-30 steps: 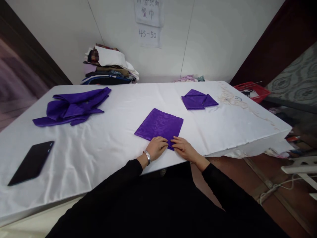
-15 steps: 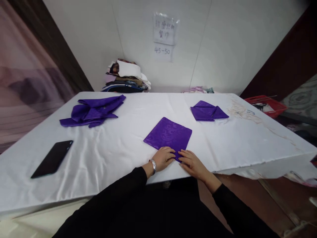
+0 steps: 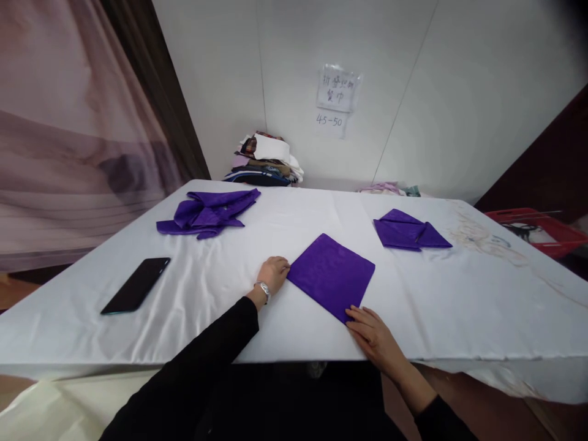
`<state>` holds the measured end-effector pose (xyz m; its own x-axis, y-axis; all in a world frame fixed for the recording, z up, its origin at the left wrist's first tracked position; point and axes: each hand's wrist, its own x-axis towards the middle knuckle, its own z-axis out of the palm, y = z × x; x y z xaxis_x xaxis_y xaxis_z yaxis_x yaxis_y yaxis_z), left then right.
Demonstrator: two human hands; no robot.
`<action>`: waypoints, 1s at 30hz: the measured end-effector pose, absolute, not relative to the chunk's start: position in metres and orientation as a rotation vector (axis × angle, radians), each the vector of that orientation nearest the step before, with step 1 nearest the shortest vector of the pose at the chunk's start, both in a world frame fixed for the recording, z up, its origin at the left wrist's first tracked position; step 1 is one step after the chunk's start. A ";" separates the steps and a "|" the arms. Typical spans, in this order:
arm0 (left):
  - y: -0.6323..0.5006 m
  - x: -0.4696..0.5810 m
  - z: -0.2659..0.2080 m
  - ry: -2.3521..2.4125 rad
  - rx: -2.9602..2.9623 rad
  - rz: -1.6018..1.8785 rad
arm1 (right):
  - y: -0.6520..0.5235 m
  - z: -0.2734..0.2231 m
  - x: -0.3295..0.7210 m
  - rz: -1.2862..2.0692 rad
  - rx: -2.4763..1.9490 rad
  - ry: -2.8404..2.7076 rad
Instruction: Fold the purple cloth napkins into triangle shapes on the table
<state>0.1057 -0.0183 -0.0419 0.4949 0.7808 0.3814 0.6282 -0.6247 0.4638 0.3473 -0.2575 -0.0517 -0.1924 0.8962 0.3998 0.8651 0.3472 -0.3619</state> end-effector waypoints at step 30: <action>-0.141 0.202 -0.046 0.594 2.544 0.193 | -0.086 -0.009 0.284 0.439 -1.382 -2.492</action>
<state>0.2017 -0.1405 -0.0463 0.8940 0.4476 0.0204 0.3742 -0.7709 0.5153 0.2841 -0.0858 -0.0086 -0.5148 0.8538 0.0777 0.7759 0.5026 -0.3813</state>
